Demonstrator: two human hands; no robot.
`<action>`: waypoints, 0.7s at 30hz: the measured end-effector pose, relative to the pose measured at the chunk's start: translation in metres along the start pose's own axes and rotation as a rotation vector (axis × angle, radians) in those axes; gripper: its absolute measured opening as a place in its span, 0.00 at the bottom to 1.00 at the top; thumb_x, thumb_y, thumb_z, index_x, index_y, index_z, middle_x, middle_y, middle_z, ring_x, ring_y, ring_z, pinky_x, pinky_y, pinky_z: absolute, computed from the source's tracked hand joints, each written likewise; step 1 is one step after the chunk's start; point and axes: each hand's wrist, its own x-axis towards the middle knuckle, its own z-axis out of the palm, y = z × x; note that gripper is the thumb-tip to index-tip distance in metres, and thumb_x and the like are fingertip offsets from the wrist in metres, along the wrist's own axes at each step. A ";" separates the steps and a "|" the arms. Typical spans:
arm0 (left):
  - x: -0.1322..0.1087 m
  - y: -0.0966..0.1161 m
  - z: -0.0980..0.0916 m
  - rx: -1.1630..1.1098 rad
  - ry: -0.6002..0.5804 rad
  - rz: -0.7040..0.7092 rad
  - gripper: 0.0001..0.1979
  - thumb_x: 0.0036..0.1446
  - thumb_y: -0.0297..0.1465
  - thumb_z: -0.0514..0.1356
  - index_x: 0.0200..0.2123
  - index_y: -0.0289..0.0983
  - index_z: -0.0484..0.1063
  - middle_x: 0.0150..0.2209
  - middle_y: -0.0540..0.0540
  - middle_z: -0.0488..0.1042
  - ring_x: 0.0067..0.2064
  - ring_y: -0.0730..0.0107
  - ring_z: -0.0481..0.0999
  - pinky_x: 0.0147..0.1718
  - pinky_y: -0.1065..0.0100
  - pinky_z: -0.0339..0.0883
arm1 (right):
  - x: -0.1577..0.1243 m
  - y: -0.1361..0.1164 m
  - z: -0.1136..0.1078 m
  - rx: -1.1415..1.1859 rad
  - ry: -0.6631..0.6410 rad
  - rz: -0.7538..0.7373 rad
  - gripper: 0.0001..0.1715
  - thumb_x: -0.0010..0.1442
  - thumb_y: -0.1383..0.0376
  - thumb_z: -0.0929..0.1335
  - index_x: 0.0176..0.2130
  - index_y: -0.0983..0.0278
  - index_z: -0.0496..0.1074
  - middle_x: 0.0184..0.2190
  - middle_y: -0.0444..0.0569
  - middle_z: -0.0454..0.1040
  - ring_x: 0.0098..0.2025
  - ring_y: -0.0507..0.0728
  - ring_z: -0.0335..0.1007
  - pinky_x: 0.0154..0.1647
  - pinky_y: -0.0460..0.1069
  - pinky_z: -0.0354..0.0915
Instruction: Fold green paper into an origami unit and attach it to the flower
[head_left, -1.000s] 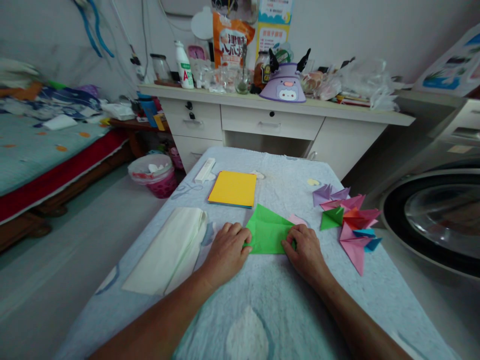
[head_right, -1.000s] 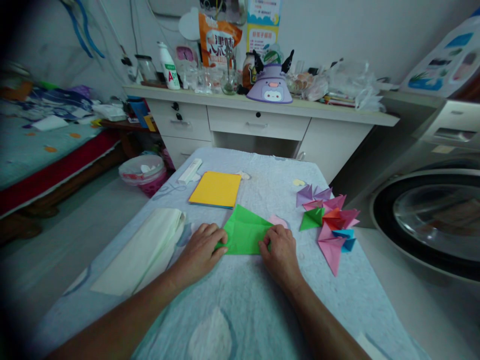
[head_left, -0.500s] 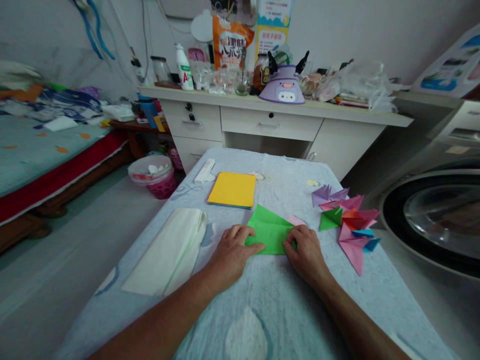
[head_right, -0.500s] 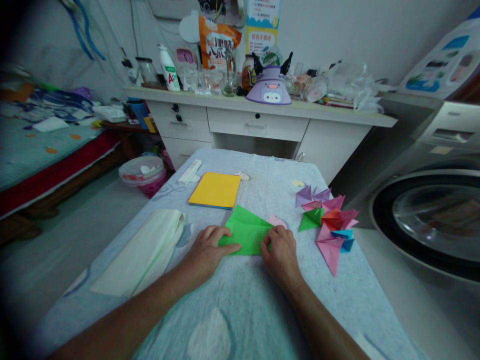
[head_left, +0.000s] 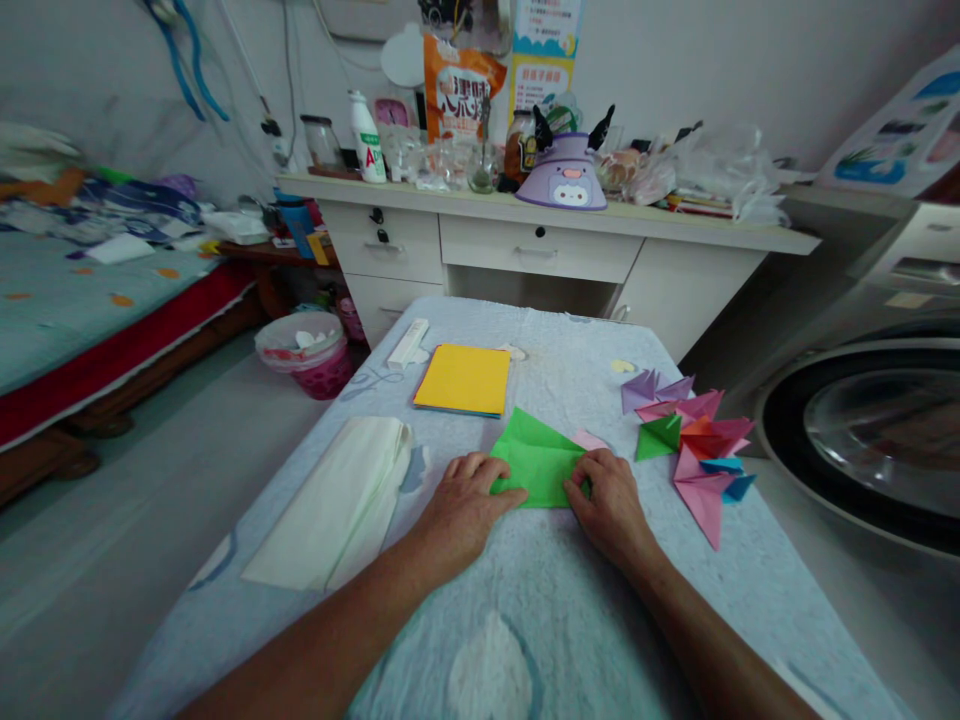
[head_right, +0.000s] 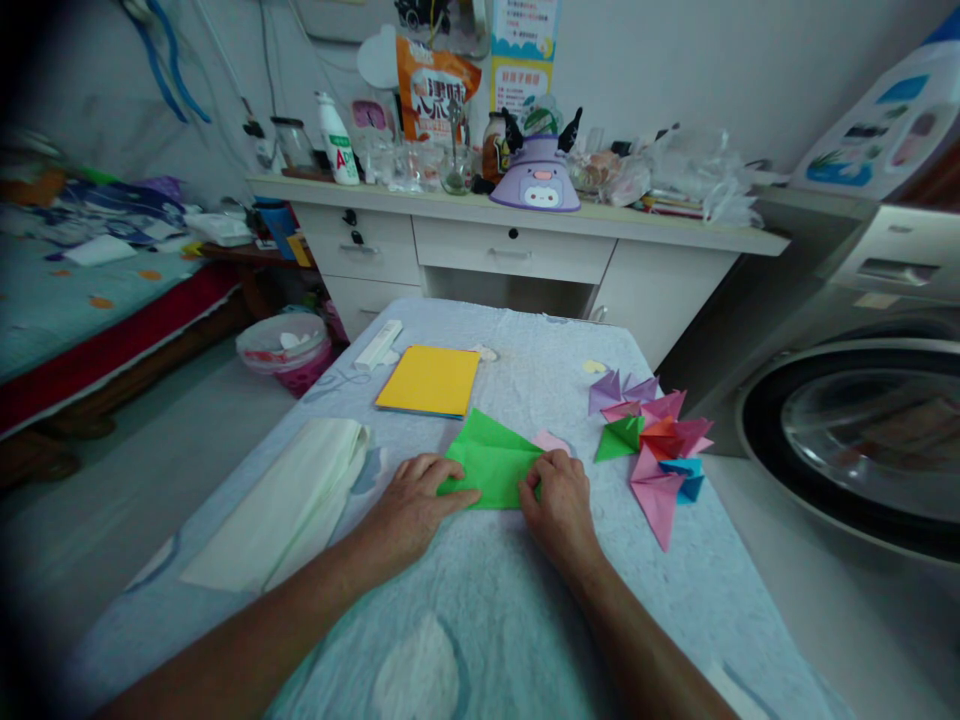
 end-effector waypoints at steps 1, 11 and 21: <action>0.000 0.000 0.000 -0.003 0.000 0.000 0.19 0.62 0.28 0.59 0.52 0.56 0.71 0.51 0.49 0.68 0.53 0.60 0.61 0.50 0.58 0.57 | 0.000 0.000 0.000 0.004 0.004 -0.002 0.06 0.55 0.69 0.67 0.26 0.63 0.68 0.33 0.51 0.69 0.37 0.59 0.63 0.43 0.53 0.57; 0.001 0.002 -0.003 -0.005 0.000 0.021 0.19 0.62 0.27 0.58 0.52 0.53 0.71 0.49 0.48 0.69 0.52 0.60 0.62 0.48 0.58 0.57 | 0.000 0.001 0.002 0.010 0.025 -0.012 0.06 0.55 0.69 0.67 0.26 0.63 0.68 0.32 0.50 0.69 0.37 0.59 0.63 0.42 0.53 0.57; 0.001 0.003 -0.004 0.002 -0.013 0.028 0.16 0.64 0.30 0.56 0.52 0.53 0.71 0.49 0.47 0.69 0.51 0.61 0.62 0.48 0.58 0.58 | -0.001 -0.006 -0.002 -0.103 0.050 -0.014 0.02 0.56 0.69 0.67 0.30 0.64 0.71 0.35 0.51 0.69 0.38 0.60 0.62 0.43 0.53 0.57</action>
